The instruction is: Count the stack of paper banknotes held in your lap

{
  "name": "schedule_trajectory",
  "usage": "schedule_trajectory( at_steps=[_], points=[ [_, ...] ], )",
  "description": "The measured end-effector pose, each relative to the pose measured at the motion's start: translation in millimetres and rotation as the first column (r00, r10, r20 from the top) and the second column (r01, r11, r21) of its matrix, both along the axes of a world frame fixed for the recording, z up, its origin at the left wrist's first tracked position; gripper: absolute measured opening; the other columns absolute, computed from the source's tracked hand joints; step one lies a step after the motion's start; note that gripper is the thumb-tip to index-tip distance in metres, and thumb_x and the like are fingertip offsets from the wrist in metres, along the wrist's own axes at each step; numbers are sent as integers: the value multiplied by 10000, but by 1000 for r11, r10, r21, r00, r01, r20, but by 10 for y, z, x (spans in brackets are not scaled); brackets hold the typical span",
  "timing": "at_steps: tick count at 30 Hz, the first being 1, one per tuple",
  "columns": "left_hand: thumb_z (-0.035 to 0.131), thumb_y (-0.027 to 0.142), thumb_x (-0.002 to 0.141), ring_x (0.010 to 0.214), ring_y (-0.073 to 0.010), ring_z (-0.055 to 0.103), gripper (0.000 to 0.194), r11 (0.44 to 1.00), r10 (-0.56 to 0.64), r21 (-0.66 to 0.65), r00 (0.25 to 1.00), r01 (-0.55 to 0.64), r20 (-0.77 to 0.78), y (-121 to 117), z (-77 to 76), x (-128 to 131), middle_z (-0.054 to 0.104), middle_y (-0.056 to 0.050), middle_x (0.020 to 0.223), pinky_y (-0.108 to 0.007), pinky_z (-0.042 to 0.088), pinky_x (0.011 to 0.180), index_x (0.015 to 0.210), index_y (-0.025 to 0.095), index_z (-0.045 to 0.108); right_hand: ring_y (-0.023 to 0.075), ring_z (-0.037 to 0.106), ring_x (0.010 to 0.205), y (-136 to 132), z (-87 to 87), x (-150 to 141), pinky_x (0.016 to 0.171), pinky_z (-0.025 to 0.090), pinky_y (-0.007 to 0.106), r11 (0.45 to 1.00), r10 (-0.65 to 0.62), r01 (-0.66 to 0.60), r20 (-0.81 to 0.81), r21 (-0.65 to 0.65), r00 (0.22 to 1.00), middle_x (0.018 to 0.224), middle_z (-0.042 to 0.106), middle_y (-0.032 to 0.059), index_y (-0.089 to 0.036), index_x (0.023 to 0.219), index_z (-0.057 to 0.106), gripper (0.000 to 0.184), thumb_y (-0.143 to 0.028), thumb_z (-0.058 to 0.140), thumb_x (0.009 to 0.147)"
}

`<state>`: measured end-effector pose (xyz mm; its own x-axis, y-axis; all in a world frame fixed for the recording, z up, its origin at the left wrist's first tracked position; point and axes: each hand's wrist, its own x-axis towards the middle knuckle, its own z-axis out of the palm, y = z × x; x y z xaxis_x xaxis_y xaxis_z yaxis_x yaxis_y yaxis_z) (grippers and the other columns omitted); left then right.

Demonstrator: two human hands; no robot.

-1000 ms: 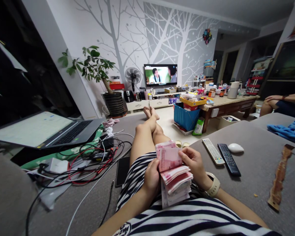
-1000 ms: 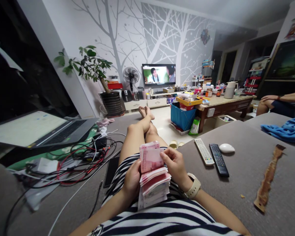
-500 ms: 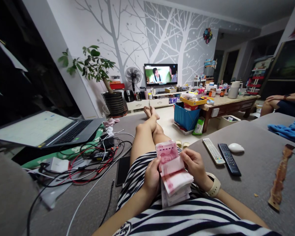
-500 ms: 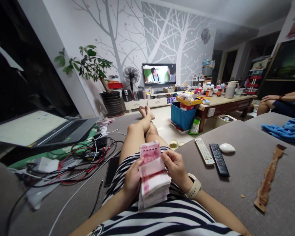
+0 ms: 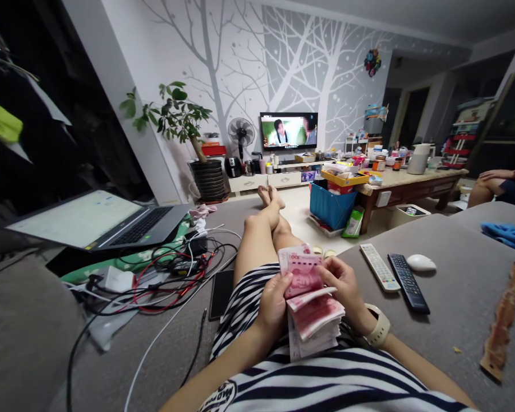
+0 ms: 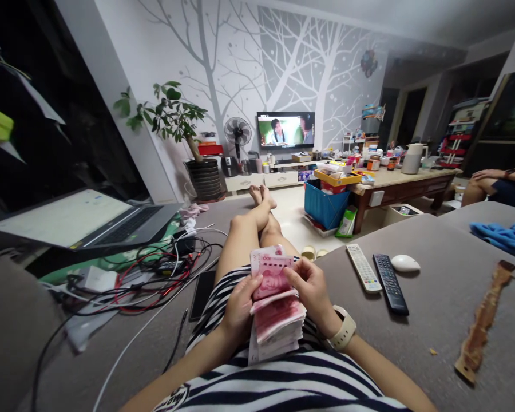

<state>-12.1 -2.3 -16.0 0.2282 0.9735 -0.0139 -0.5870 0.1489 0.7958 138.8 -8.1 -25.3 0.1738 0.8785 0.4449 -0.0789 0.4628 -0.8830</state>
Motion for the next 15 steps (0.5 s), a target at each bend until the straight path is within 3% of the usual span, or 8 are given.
schedule_trajectory(
  at_steps=[5, 12, 15],
  points=[
    [768, 314, 666, 915, -261, 733, 265, 998, -66, -19, 997, 67, 32, -23, 5, 2, 780, -71, 815, -372, 558, 860, 878, 164, 715, 111, 345, 549, 7, -27, 2, 524, 287, 255, 999, -43, 43, 43, -2, 998, 563, 431, -48, -193, 600, 497, 396, -457, 707, 808],
    [775, 390, 638, 939, -274, 721, 244, 995, 93, -29, 995, -93, 27, 39, -49, 25, 768, -43, 752, -363, 560, 856, 701, 172, 687, 110, 337, 542, -26, 9, -14, 514, 288, 254, 998, -57, 57, 24, 9, 998, 559, 425, -48, -196, 598, 501, 394, -462, 705, 804],
    [752, 405, 666, 966, -291, 714, 234, 994, 97, -58, 995, -95, 38, 43, -52, 26, 764, -48, 735, -382, 568, 838, 690, 182, 688, 109, 347, 537, -54, 32, -20, 512, 299, 252, 998, -55, 55, 19, 26, 998, 565, 435, -47, -195, 607, 515, 375, -445, 714, 803]
  ],
)
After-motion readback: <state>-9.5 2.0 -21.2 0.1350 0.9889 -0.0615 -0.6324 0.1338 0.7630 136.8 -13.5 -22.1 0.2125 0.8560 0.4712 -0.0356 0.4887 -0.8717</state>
